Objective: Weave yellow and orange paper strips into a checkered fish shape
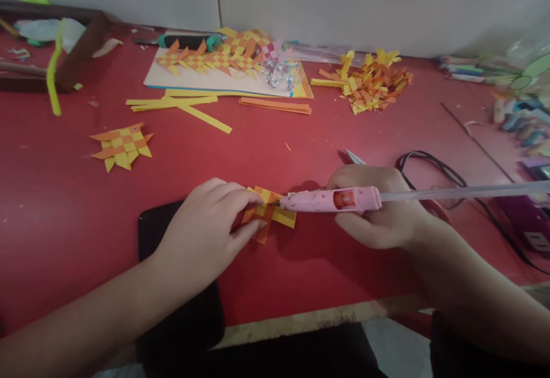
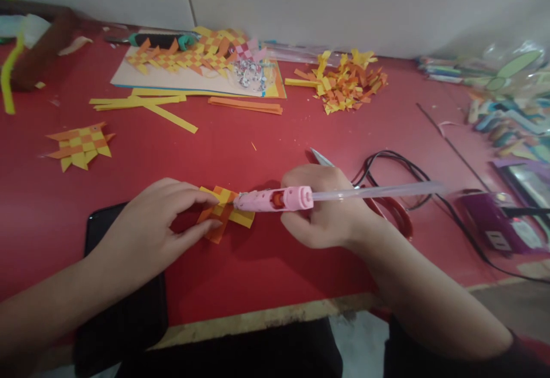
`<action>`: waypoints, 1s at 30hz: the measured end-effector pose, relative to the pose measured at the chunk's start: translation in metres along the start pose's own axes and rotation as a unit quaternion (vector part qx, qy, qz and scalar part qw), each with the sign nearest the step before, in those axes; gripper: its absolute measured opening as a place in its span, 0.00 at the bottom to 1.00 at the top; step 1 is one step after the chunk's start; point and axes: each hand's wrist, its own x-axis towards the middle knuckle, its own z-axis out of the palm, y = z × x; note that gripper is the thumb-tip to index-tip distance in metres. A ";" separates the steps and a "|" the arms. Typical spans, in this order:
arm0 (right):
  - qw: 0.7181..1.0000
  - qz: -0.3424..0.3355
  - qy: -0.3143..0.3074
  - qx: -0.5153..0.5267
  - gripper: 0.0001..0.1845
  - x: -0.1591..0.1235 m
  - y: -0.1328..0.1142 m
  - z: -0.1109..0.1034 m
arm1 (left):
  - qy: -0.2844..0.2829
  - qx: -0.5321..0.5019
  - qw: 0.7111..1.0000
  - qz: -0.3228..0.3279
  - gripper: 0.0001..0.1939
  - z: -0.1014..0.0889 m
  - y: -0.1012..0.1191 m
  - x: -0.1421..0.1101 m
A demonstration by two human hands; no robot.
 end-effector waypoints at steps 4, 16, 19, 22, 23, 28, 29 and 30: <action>1.000 -0.024 0.001 -0.018 0.05 0.000 0.000 -0.001 | -0.002 -0.001 1.000 0.000 0.10 0.000 0.000 0.000; 1.000 -0.010 -0.003 -0.025 0.05 -0.005 0.001 -0.003 | 0.006 0.000 1.000 0.010 0.07 -0.001 0.001 0.000; 0.999 -0.005 -0.012 -0.038 0.05 -0.005 -0.001 -0.004 | 0.019 0.006 0.999 0.030 0.06 0.000 0.001 -0.001; 0.998 0.000 -0.011 -0.058 0.04 -0.004 -0.002 -0.005 | 0.024 0.010 0.999 0.047 0.06 0.000 0.002 -0.001; 0.998 -0.002 -0.010 -0.063 0.04 -0.004 -0.003 -0.005 | 0.028 0.008 0.998 0.052 0.06 0.001 0.002 -0.002; 1.000 -0.008 0.019 -0.017 0.03 -0.008 0.001 -0.012 | 0.065 -0.044 0.997 0.016 0.07 -0.001 0.004 -0.003; 0.999 -0.002 0.041 0.007 0.03 -0.010 0.003 -0.013 | 0.075 -0.061 0.995 -0.002 0.07 -0.002 0.004 -0.003; 0.997 0.019 0.064 0.023 0.04 -0.012 0.005 -0.015 | 0.086 -0.079 0.993 -0.022 0.06 -0.003 0.005 -0.003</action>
